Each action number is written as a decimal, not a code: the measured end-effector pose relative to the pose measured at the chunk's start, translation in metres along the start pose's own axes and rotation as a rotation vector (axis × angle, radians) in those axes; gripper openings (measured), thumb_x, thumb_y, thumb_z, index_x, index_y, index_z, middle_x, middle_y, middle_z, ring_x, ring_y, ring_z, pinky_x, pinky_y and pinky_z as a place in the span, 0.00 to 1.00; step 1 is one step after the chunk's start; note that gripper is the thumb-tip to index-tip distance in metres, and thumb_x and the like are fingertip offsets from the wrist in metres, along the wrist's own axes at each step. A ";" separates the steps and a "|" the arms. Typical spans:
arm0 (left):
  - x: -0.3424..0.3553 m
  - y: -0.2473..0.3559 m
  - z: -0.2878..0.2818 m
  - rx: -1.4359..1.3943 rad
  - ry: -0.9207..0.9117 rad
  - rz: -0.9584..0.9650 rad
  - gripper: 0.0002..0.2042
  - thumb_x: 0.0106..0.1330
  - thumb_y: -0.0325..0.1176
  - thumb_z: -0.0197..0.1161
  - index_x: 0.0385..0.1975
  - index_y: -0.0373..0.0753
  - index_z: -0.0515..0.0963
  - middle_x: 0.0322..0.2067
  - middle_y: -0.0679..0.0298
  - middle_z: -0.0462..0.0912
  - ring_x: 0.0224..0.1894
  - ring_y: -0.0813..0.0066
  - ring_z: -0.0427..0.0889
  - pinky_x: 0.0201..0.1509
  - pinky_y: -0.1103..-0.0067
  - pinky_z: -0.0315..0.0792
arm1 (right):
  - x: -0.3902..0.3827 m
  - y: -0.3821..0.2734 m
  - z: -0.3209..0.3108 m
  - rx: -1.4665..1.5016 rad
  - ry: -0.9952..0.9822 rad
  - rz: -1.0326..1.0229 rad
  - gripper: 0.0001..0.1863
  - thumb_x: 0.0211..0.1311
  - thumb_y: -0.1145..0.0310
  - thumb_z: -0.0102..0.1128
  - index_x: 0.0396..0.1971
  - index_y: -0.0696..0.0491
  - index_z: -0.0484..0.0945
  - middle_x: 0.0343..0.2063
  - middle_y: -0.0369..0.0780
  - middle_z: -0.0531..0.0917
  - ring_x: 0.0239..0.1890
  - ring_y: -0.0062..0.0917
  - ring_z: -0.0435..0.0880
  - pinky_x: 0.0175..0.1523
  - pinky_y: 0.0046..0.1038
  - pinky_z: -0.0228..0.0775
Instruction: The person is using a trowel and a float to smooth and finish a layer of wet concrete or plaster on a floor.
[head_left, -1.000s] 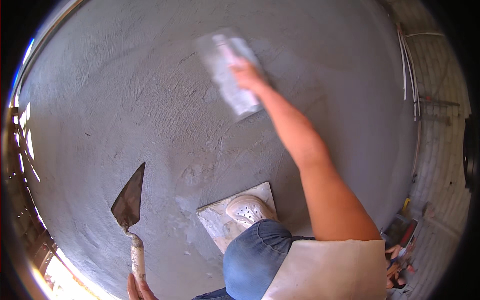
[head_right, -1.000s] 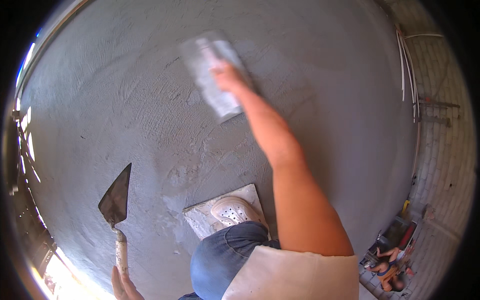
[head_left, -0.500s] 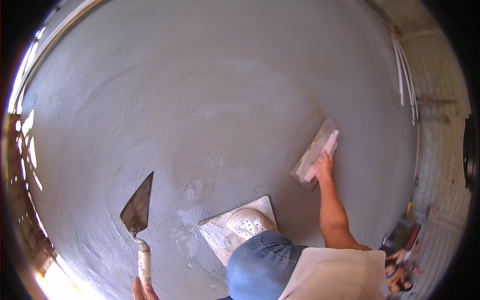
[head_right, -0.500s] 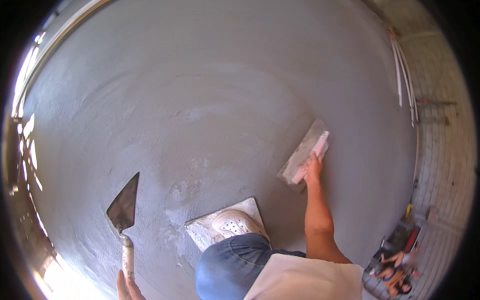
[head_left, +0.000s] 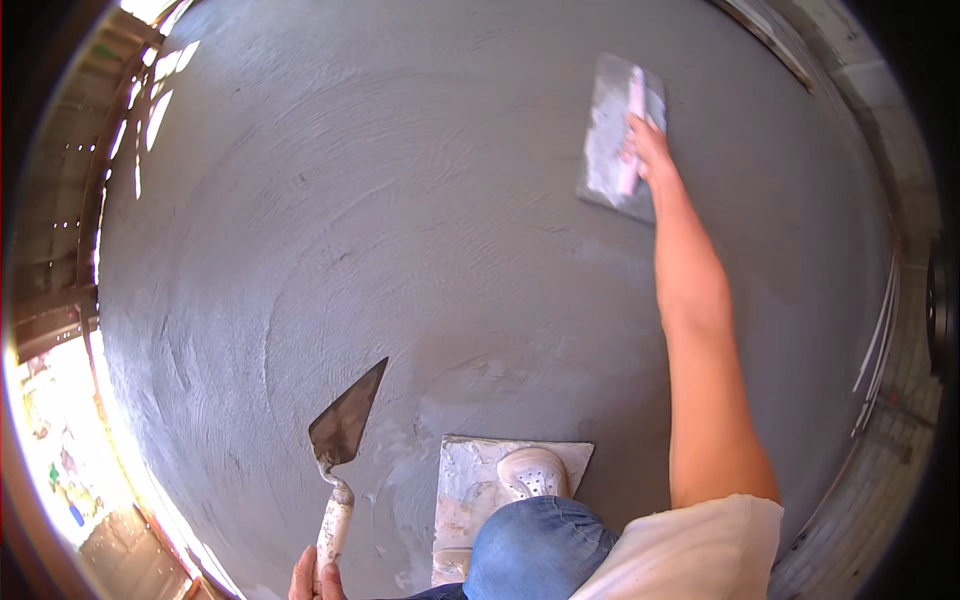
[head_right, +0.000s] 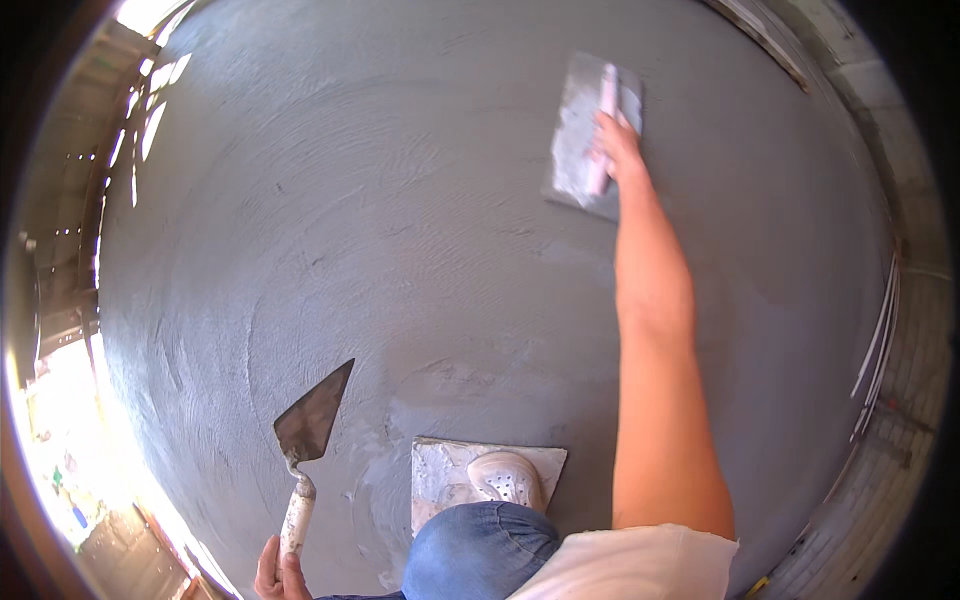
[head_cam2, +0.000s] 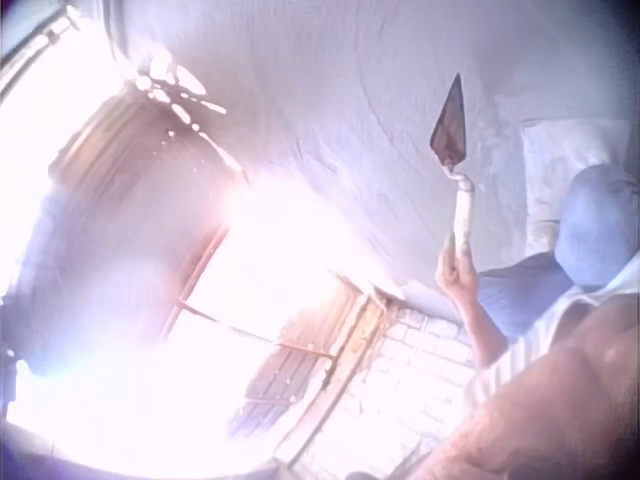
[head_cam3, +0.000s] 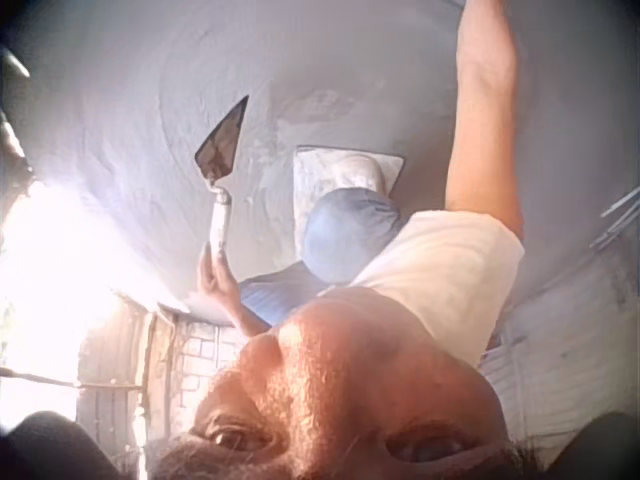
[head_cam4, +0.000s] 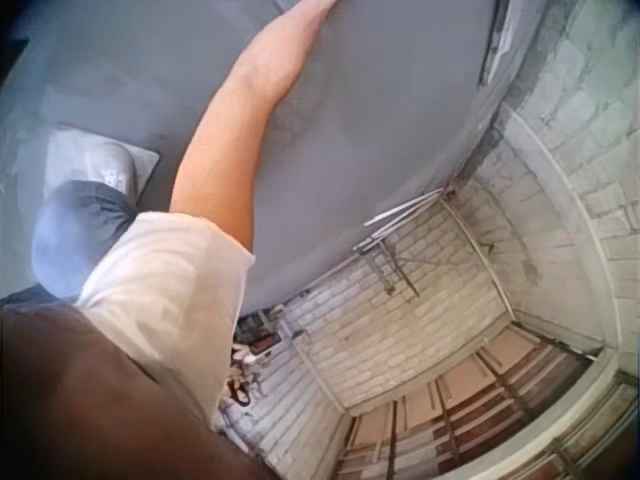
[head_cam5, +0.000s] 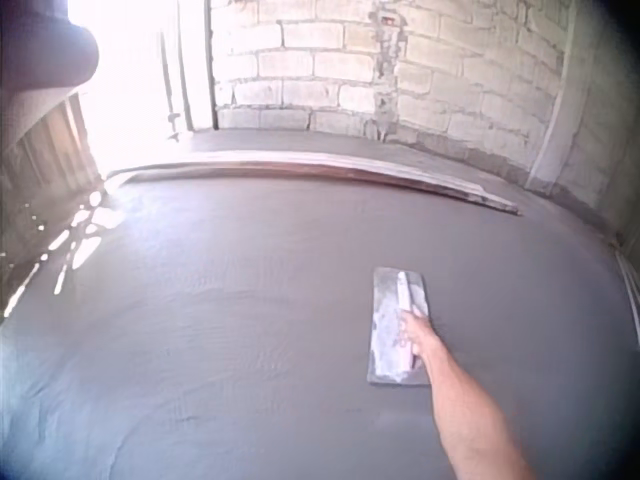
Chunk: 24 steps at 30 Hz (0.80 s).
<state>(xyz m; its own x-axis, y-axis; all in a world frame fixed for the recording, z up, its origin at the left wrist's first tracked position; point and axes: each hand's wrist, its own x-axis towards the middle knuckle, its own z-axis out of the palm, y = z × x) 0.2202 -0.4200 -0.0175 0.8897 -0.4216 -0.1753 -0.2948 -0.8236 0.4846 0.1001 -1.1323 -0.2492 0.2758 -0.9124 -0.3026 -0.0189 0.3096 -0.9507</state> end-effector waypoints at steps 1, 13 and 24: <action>-0.002 0.006 0.000 -0.064 -0.001 -0.075 0.14 0.63 0.30 0.59 0.45 0.27 0.77 0.37 0.49 0.82 0.37 0.65 0.80 0.41 0.74 0.73 | 0.015 0.006 0.038 -0.007 -0.065 0.019 0.16 0.60 0.64 0.54 0.47 0.51 0.70 0.16 0.30 0.64 0.13 0.14 0.62 0.14 0.23 0.60; -0.014 0.039 -0.001 0.117 0.055 -0.171 0.14 0.61 0.29 0.59 0.44 0.27 0.77 0.37 0.49 0.82 0.37 0.63 0.81 0.42 0.73 0.74 | -0.066 0.093 0.310 -0.457 -1.013 0.115 0.25 0.62 0.62 0.55 0.59 0.48 0.66 0.21 0.35 0.76 0.13 0.15 0.69 0.14 0.20 0.65; 0.005 0.043 -0.004 0.060 0.021 0.034 0.13 0.62 0.28 0.60 0.45 0.28 0.77 0.37 0.49 0.82 0.37 0.62 0.81 0.43 0.73 0.74 | -0.055 0.057 0.221 -0.664 -0.678 -0.286 0.12 0.60 0.73 0.49 0.43 0.57 0.75 0.23 0.38 0.79 0.19 0.22 0.74 0.21 0.27 0.65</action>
<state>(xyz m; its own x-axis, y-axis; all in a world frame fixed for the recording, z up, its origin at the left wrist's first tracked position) 0.2134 -0.4565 0.0057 0.8860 -0.4417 -0.1411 -0.3445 -0.8307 0.4373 0.2964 -1.0050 -0.2714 0.8418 -0.5187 -0.1495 -0.3432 -0.3006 -0.8898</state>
